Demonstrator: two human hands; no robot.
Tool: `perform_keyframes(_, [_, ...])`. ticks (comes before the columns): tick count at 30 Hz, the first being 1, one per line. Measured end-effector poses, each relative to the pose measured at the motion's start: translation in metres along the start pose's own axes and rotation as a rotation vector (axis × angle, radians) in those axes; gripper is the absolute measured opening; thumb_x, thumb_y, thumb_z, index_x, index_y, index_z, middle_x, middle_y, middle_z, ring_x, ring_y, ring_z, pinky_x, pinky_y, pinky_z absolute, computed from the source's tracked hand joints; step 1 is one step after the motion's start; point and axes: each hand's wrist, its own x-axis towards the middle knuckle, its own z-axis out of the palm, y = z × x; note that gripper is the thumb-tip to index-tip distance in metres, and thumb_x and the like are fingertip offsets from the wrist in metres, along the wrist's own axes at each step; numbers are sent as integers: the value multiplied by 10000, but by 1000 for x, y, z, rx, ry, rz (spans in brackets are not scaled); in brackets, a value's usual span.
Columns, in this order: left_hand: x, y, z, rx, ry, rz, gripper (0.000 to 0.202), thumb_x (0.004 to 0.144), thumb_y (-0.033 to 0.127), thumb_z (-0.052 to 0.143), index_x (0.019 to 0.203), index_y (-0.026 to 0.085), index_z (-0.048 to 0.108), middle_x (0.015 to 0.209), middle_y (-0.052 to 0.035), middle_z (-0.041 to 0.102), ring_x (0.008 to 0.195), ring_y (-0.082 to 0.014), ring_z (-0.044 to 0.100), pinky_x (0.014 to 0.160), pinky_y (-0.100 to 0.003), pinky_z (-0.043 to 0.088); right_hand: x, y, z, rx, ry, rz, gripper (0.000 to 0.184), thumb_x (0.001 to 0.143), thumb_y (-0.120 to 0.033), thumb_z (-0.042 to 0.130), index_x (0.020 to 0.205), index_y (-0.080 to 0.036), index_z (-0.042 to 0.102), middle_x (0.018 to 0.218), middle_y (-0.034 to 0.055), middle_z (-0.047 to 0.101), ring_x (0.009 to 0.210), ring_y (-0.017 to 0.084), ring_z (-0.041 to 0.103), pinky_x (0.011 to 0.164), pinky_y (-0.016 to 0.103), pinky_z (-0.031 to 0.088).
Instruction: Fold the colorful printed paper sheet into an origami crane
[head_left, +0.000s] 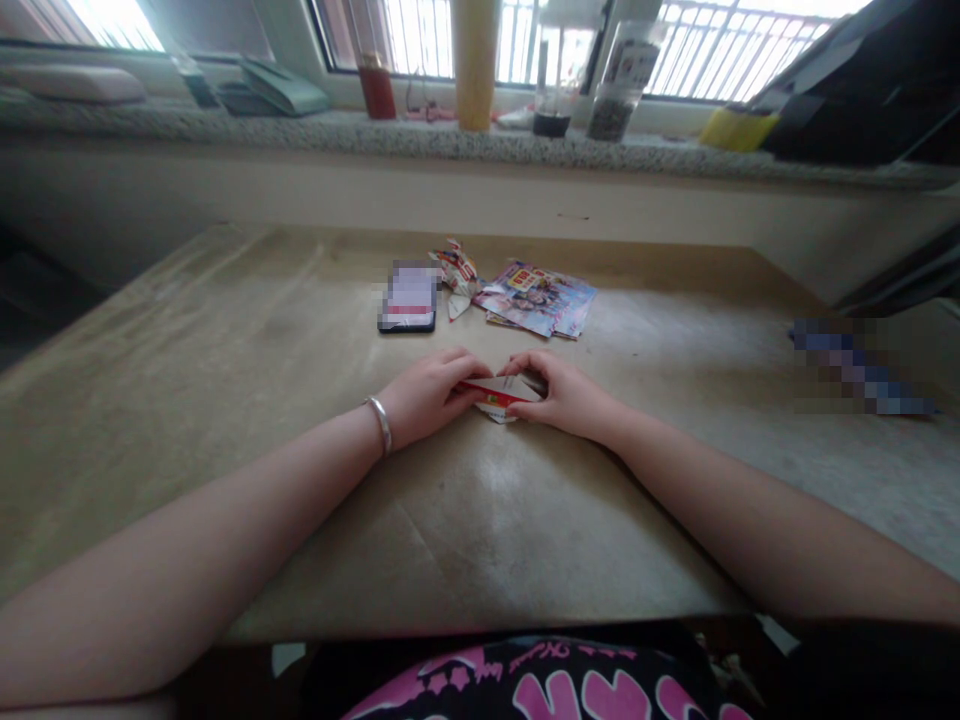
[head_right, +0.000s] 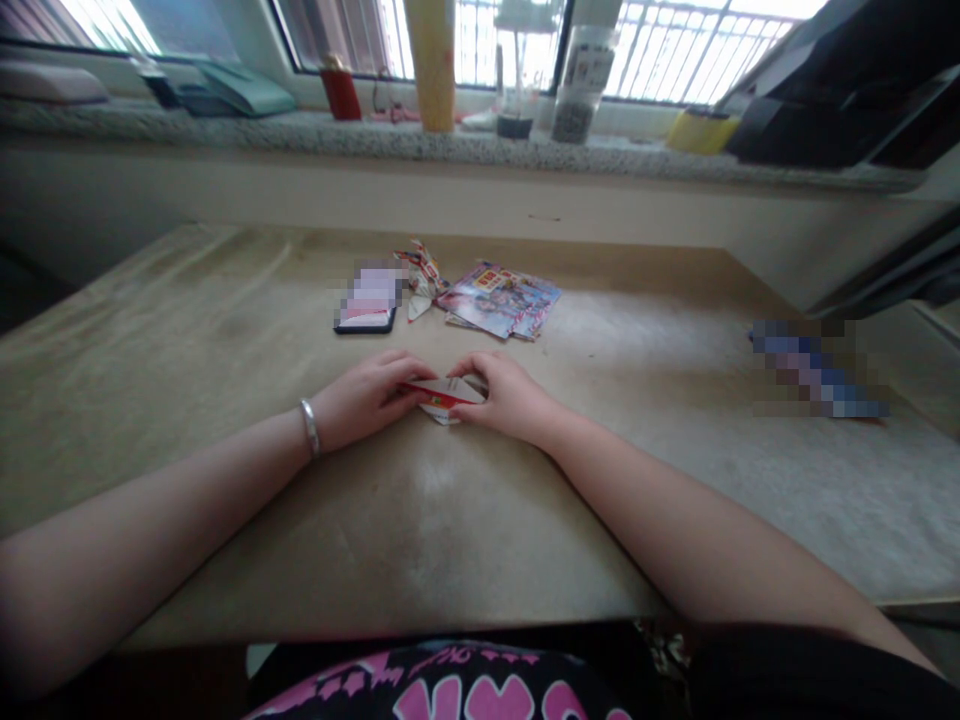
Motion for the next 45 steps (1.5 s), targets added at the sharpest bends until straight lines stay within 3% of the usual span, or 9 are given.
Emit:
perform_keyframes(5, [0, -1, 0, -200, 60, -34, 184, 842, 217, 564, 1007, 161, 622, 919, -32, 580, 783, -118, 590, 705, -239, 530, 0, -2, 0, 204, 7, 88, 394, 712, -226, 684, 1088, -199, 573, 877, 9, 654, 808, 152, 628, 773, 309, 502])
perform_keyframes(8, [0, 1, 0, -239, 142, -26, 232, 833, 203, 575, 1054, 171, 636, 958, -38, 579, 822, -114, 599, 729, -232, 540, 1, -3, 1, 201, 37, 114, 242, 730, -236, 655, 964, -191, 613, 831, 8, 657, 735, 144, 611, 699, 290, 491])
perform_keyframes(13, [-1, 3, -1, -236, 227, 15, 263, 857, 201, 561, 1100, 177, 659, 989, -50, 606, 878, -119, 606, 776, -227, 534, -1, -8, -1, 16, 185, -70, 63, 763, -228, 615, 765, -195, 561, 745, 6, 599, 674, 135, 542, 598, 257, 443])
perform_keyframes(17, [-1, 2, -2, -172, 200, 95, 188, 879, 193, 548, 1002, 181, 689, 938, -44, 638, 835, -115, 617, 760, -226, 527, -3, -10, -5, -154, 220, -203, 38, 786, -181, 593, 773, -203, 566, 802, 24, 598, 762, 153, 548, 670, 271, 450])
perform_keyframes(21, [-1, 0, -3, -14, 207, 223, 217, 905, 156, 508, 1036, 195, 676, 930, -43, 657, 846, -113, 615, 772, -231, 511, -5, -9, -8, -290, 191, -244, 87, 787, -134, 567, 833, -204, 590, 862, 41, 621, 817, 173, 559, 726, 293, 450])
perform_keyframes(28, [-1, -5, -3, 235, 68, 300, 250, 913, 177, 470, 1035, 215, 685, 968, -46, 683, 822, -137, 610, 747, -263, 489, -6, -9, -11, -526, 23, -318, 128, 818, -169, 534, 895, -225, 621, 979, 65, 648, 920, 218, 551, 779, 329, 434])
perform_keyframes(34, [-2, -5, -6, 220, -43, 297, 262, 917, 195, 464, 1064, 221, 680, 992, -56, 678, 881, -150, 601, 796, -276, 482, -6, -6, -15, -445, -74, -331, 143, 822, -209, 549, 929, -226, 642, 992, 66, 661, 929, 218, 570, 816, 342, 449])
perform_keyframes(39, [-1, -5, -9, 295, -21, 273, 250, 930, 225, 471, 1001, 245, 710, 952, -51, 685, 849, -163, 583, 783, -295, 466, -7, -8, -18, -354, -96, -342, 159, 833, -317, 589, 939, -216, 652, 1014, 75, 672, 941, 222, 588, 853, 370, 468])
perform_keyframes(45, [-1, -11, -4, 316, 19, 166, 279, 910, 170, 456, 1007, 225, 712, 896, -55, 655, 804, -150, 569, 745, -271, 469, -4, -6, -14, -341, -64, -334, 171, 862, -172, 502, 936, -213, 651, 1194, 61, 657, 1095, 206, 578, 976, 381, 437])
